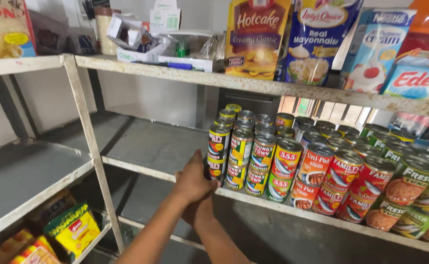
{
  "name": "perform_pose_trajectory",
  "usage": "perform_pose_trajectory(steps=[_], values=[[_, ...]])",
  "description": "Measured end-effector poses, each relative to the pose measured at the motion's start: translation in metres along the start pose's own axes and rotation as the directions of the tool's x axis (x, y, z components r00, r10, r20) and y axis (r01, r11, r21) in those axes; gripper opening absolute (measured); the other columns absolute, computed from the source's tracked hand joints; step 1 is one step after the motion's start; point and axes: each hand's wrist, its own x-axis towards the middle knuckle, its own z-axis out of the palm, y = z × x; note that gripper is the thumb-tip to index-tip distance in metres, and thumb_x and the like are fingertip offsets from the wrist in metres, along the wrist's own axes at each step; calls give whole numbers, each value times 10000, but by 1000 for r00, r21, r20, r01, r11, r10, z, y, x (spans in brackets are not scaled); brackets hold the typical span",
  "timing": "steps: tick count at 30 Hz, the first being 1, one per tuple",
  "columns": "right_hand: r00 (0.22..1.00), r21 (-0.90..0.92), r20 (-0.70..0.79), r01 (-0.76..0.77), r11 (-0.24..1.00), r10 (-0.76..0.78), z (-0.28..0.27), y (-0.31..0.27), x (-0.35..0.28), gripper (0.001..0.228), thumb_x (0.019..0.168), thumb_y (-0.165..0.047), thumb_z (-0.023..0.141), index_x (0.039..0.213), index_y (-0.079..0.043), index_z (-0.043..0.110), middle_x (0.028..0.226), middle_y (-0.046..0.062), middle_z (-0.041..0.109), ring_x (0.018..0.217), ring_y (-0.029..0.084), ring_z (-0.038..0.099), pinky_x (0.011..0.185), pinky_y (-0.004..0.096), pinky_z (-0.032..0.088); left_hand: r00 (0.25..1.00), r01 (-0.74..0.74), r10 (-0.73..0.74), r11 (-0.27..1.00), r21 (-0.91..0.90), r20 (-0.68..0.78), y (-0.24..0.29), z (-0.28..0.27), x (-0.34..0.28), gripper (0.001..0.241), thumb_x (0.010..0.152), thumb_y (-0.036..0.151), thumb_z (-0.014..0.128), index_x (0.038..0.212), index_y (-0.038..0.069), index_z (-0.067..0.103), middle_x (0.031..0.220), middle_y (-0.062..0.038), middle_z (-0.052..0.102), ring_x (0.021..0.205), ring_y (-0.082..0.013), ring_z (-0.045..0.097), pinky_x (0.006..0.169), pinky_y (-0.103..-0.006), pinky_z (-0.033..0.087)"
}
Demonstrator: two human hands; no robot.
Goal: Stocking and organizing various canned goods on kitchen storage shelves.
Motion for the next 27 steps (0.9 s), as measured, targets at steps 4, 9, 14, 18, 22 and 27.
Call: perform_pose_trajectory(steps=[4,9,14,18,22,27], values=[[875,-896,371,249,-367,-312,14,-10,-26,457,915,-324,597,1301,-79,585,1232,129,653,1118,307,604,927,454,451,921,-293,270,955,-42,-282,-37,10,-11,1005,723,213,838,1516,-101,307,1463,-315,497,1363,-421,515,1134,-425,443],[903,-838,348,178,-515,-254,42,-30,-21,424,851,-284,636,1213,-64,641,1193,129,664,1102,308,601,933,461,414,929,-290,268,956,-51,-255,-57,-23,-53,894,792,240,795,1475,-98,327,1459,-306,485,1378,-409,475,1131,-430,390],[744,-855,480,278,-437,-466,46,-27,-32,425,832,-256,665,1198,-39,674,1196,109,702,1079,267,643,937,444,427,935,-213,219,976,55,-280,-89,-75,-120,887,782,246,791,1473,-71,334,1420,-270,534,1352,-385,502,1121,-432,388],[757,-892,405,202,-405,-513,54,-30,-22,395,819,-256,702,1161,-58,683,1112,110,730,1033,292,664,920,463,440,924,-72,118,988,139,-362,-110,-126,-171,856,798,271,786,1475,-19,350,1418,-238,551,1350,-380,505,1106,-439,387],[811,-944,271,118,-309,-518,81,-22,-19,395,846,-282,718,1192,-94,688,1085,120,744,1019,305,686,930,455,438,883,42,37,987,156,-467,-130,-173,-238,803,835,272,750,1484,-1,365,1412,-217,579,1326,-352,547,1088,-429,415],[853,-956,255,293,14,-455,148,23,-23,430,858,-223,716,1248,-54,657,1169,161,720,1103,347,658,1000,459,451,820,111,-30,988,108,-572,-145,-217,-304,770,847,266,740,1476,10,376,1369,-214,607,1282,-346,587,1048,-436,462]])
